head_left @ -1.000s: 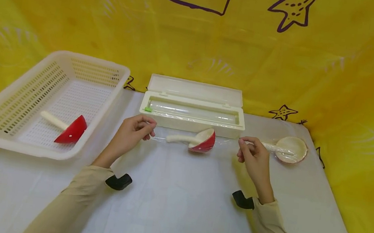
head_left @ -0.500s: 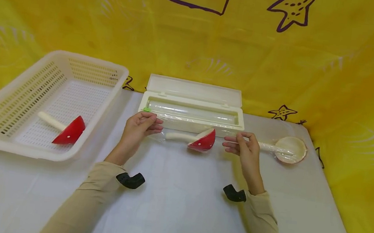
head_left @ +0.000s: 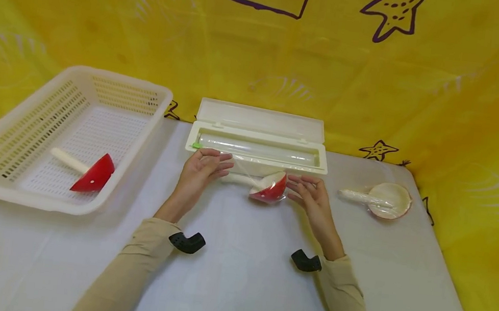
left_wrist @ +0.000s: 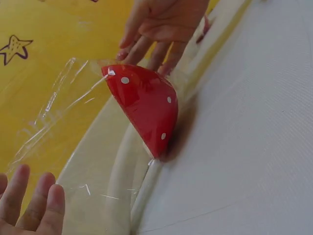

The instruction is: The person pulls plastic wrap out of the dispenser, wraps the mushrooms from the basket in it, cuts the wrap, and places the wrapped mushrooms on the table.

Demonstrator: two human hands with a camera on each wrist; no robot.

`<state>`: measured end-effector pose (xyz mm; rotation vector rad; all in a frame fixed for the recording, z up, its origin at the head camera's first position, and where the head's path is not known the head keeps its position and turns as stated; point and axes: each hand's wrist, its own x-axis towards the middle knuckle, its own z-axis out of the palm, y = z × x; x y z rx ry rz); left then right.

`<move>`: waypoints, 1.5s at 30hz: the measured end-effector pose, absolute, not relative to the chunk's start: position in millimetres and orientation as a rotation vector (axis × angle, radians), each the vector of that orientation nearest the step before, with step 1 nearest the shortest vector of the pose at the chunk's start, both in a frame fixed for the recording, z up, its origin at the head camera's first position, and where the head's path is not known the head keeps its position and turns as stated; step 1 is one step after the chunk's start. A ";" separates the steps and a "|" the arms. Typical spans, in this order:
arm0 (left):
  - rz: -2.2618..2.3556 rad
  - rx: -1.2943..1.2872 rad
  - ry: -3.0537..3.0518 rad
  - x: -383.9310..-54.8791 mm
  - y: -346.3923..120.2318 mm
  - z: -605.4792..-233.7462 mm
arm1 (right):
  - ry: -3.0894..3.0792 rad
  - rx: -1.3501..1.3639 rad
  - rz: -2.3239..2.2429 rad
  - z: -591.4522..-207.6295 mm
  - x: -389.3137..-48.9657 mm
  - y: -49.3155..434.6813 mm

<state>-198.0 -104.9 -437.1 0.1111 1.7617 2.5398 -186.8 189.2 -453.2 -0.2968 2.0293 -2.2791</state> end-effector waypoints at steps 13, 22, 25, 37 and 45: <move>1.750 0.405 2.513 -193.4 -96.1 -451.4 | 2.115 -0.204 -2.081 -460.4 -190.9 188.1; 1.167 0.609 2.785 -187.6 -93.8 -452.5 | 2.187 -0.198 -1.894 -461.7 -188.6 183.3; 0.950 0.633 2.835 -184.9 -92.3 -452.5 | 2.194 -0.287 -1.818 -460.3 -185.9 182.3; 0.847 0.705 2.858 -177.4 -92.7 -444.2 | 2.285 -0.447 -1.630 -449.5 -175.8 176.6; 1.085 0.680 2.783 -178.0 -95.3 -432.1 | 2.579 -0.606 -1.538 -450.9 -172.3 166.3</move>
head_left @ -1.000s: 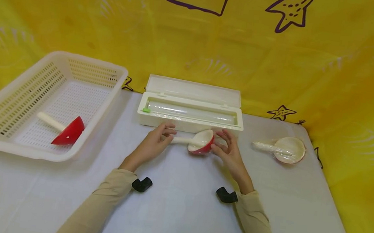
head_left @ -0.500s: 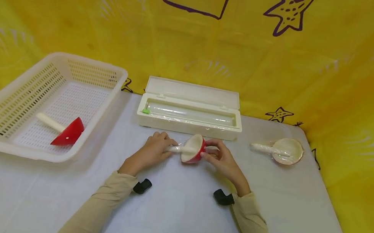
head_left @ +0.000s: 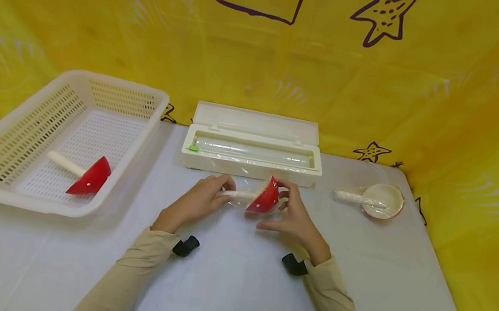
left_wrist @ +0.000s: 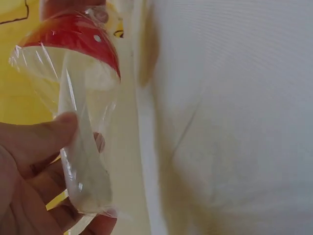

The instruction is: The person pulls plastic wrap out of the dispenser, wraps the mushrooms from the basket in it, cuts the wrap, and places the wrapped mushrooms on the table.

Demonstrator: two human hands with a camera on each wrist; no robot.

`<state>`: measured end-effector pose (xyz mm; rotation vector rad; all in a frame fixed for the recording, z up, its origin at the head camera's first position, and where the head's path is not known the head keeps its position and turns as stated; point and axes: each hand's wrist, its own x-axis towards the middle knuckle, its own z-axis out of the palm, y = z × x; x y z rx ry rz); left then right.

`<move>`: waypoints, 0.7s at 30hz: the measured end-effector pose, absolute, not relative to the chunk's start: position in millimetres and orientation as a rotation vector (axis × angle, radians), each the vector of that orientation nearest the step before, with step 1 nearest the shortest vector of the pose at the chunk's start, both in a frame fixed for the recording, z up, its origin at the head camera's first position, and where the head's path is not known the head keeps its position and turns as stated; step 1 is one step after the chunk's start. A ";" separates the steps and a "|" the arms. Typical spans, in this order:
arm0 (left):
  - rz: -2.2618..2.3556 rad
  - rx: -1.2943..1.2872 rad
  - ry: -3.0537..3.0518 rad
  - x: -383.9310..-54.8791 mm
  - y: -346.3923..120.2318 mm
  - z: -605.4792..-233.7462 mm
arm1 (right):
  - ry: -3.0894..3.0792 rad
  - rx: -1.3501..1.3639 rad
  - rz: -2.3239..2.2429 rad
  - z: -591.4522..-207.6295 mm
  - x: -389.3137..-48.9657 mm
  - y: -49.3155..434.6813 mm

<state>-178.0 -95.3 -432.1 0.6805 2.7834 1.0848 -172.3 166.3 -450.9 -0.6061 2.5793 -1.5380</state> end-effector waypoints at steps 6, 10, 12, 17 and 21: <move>1.186 0.828 2.785 -177.4 -95.0 -425.2 | 2.856 -0.714 -1.516 -451.7 -170.9 160.7; 1.210 0.869 2.790 -174.9 -95.1 -419.6 | 2.950 -0.729 -1.485 -448.5 -169.3 159.8; 1.226 0.872 2.781 -173.5 -95.5 -416.5 | 2.945 -0.739 -1.502 -447.1 -169.2 159.9; 1.250 0.842 2.717 -171.1 -96.4 -412.1 | 2.851 -0.716 -1.604 -444.4 -169.9 160.5; 1.231 0.831 2.683 -169.4 -97.5 -411.5 | 2.796 -0.644 -1.644 -442.9 -170.6 162.7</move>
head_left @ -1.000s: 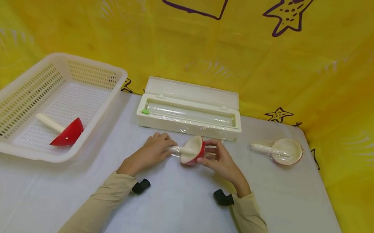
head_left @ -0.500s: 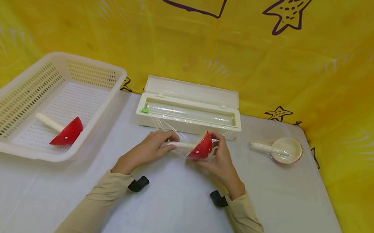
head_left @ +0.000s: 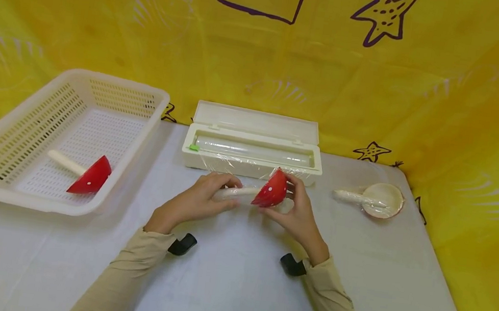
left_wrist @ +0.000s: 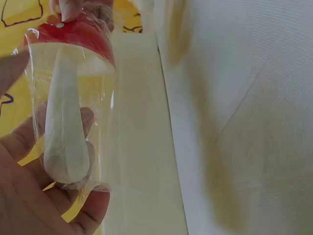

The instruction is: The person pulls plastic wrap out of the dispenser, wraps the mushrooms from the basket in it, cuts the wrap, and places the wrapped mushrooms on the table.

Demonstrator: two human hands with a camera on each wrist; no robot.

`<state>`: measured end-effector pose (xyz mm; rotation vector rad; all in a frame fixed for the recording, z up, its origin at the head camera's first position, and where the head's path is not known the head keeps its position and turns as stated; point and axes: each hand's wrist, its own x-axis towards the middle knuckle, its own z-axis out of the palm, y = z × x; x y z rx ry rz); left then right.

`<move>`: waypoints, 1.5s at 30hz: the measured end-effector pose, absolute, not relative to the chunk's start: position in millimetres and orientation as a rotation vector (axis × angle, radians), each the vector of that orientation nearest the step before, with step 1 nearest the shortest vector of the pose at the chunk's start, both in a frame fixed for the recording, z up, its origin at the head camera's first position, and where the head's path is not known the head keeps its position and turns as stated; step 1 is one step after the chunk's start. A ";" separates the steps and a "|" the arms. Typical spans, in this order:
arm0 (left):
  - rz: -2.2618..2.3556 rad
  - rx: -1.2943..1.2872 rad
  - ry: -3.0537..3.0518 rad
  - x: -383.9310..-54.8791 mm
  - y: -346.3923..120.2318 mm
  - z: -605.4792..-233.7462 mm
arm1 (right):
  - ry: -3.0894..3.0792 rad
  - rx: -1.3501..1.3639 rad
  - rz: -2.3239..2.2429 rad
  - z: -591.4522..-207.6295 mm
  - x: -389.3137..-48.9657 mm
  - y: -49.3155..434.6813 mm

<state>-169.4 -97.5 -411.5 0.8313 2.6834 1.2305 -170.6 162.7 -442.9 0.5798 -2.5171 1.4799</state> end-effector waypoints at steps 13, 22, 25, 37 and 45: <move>1.237 0.942 2.850 -169.6 -95.1 -407.0 | -2.506 0.612 1.403 -437.3 -171.9 159.9; 1.156 1.051 2.950 -176.3 -101.2 -393.0 | -2.487 0.642 1.332 -421.9 -183.0 164.7; 1.075 1.076 3.026 -180.6 -103.8 -388.3 | -2.494 0.663 1.299 -413.5 -189.3 165.9; 0.976 1.208 3.007 -192.9 -106.9 -360.1 | -2.505 0.675 1.401 -384.0 -210.3 165.4; 0.950 1.194 3.023 -200.4 -106.1 -349.0 | -2.466 0.752 1.393 -374.9 -219.0 162.3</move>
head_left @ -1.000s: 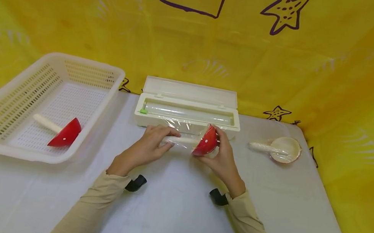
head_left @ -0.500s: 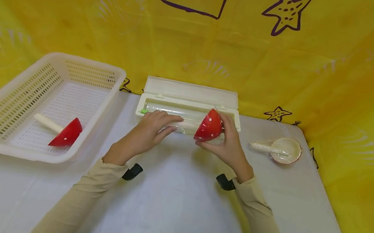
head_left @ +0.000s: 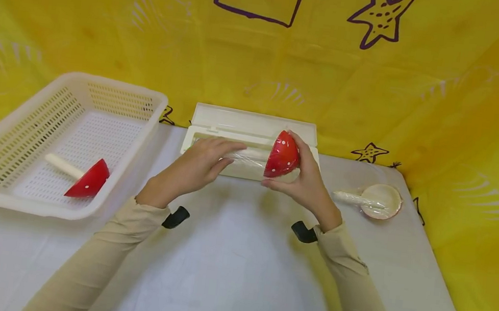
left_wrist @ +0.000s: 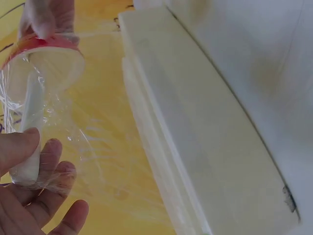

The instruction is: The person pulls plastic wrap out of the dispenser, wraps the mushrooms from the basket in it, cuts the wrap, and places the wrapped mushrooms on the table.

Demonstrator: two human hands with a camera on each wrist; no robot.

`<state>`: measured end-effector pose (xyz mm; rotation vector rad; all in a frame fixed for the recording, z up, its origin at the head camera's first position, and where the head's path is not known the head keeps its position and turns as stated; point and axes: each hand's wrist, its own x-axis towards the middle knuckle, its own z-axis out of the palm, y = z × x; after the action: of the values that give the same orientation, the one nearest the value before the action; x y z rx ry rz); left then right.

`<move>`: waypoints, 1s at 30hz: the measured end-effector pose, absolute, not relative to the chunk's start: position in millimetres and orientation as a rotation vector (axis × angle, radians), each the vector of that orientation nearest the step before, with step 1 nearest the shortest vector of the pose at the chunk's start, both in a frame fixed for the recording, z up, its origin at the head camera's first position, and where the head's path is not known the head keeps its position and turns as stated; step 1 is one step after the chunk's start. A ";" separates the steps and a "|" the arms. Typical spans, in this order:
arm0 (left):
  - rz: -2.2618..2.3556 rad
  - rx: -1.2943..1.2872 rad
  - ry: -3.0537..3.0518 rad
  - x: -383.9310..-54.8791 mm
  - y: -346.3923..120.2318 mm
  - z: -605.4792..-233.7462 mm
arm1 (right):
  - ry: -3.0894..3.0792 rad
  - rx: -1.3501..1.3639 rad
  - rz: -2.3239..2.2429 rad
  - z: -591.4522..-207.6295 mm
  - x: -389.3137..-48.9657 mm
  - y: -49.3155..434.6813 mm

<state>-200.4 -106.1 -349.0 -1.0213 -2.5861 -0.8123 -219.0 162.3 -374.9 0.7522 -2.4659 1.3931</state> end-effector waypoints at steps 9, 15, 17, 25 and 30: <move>-0.821 -0.941 -2.693 -206.4 -109.3 -333.6 | -2.463 0.783 1.181 -355.6 -229.3 156.6; -0.832 -0.945 -2.713 -210.0 -109.5 -328.8 | -2.475 0.764 1.158 -347.3 -234.1 156.0; -0.833 -0.941 -2.716 -211.1 -108.6 -327.3 | -2.465 0.763 1.158 -344.9 -235.6 156.6; -0.849 -0.942 -2.700 -210.9 -107.7 -312.9 | -2.460 0.743 1.189 -330.2 -235.5 158.0; -0.883 -0.948 -2.688 -208.1 -108.4 -306.1 | -2.483 0.726 1.175 -321.8 -233.8 159.2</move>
<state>-208.1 -108.4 -306.1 -0.9478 -2.6876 -0.8829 -233.8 159.2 -321.8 0.7258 -2.4826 1.1750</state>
